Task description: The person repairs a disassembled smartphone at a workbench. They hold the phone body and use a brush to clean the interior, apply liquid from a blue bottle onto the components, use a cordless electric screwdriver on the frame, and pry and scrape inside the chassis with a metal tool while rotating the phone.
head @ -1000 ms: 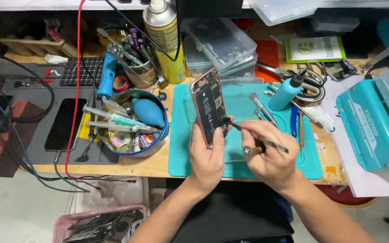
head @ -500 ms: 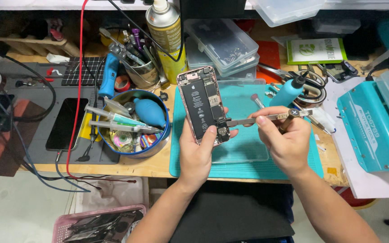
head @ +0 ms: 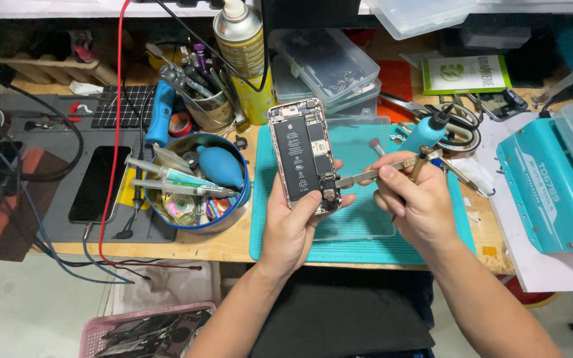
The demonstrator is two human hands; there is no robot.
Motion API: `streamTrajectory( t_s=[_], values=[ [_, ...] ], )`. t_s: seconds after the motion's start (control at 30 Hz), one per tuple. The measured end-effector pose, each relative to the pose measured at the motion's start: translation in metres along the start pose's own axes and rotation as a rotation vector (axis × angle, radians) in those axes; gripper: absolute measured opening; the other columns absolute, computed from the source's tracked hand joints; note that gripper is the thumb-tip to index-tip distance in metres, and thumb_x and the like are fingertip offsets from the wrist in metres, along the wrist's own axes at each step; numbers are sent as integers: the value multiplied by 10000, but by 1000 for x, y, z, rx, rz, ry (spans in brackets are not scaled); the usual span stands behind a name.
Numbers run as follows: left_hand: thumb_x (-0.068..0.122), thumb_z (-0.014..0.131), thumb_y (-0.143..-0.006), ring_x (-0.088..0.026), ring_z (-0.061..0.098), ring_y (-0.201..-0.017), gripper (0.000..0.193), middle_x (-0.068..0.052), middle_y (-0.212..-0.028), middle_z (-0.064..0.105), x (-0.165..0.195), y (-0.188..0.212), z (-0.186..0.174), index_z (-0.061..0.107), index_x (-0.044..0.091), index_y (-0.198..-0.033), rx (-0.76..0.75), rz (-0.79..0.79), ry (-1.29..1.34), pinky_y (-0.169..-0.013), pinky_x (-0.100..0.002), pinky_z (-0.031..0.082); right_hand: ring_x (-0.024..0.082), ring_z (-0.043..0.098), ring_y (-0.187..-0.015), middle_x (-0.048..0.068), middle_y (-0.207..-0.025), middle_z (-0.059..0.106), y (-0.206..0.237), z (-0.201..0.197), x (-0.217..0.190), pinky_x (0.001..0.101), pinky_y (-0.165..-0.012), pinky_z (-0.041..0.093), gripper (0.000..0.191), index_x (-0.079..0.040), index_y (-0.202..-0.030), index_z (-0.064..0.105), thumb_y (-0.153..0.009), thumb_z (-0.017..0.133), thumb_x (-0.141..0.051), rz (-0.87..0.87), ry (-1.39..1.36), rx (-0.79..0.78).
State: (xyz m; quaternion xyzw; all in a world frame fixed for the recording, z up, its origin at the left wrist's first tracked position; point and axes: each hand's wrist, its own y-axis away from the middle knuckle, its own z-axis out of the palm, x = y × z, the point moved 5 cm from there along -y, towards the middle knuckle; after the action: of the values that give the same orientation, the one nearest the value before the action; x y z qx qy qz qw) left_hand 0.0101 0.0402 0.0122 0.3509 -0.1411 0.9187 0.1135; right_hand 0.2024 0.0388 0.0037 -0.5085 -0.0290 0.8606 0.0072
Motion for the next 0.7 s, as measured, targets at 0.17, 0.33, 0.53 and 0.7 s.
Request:
streamTrajectory(
  t_s=[0.17, 0.33, 0.53, 0.7],
  values=[
    [-59, 466, -1005, -294, 618, -1279, 525, -202, -1438, 544, -1, -3, -4, 337, 8, -1509, 2, 57, -145, -1023, -469, 601, 53, 416, -518, 121, -796, 627, 6, 1, -10, 237, -497, 331, 128, 22, -1080, 662, -1032, 592, -75, -163, 385, 57],
    [-21, 465, -1035, -291, 626, -1277, 516, -205, -1475, 534, -5, -6, -7, 335, -19, -1535, -3, 161, -312, -1076, -434, 566, 36, 427, -520, 43, -773, 606, 18, 12, -28, 202, -497, 339, 192, 8, -1033, 668, -1065, 534, -126, -394, 592, 96],
    [189, 378, -1123, -256, 534, -1380, 548, -185, -1565, 485, -10, -8, -10, 297, -20, -1623, -42, 100, -109, -1177, -382, 437, 94, 571, -657, 47, -774, 635, 11, 40, -41, 276, -621, 480, 159, -9, -1079, 672, -1069, 533, -87, -491, 991, -85],
    [152, 493, -1087, -202, 476, -1428, 619, -144, -1603, 437, -8, -12, -12, 256, 19, -1643, -85, 14, -109, -1213, -356, 366, 177, 389, -424, 80, -498, 432, -4, 55, -30, 346, -457, 360, 374, -120, -1269, 725, -895, 718, -121, -328, 1211, -138]
  ],
)
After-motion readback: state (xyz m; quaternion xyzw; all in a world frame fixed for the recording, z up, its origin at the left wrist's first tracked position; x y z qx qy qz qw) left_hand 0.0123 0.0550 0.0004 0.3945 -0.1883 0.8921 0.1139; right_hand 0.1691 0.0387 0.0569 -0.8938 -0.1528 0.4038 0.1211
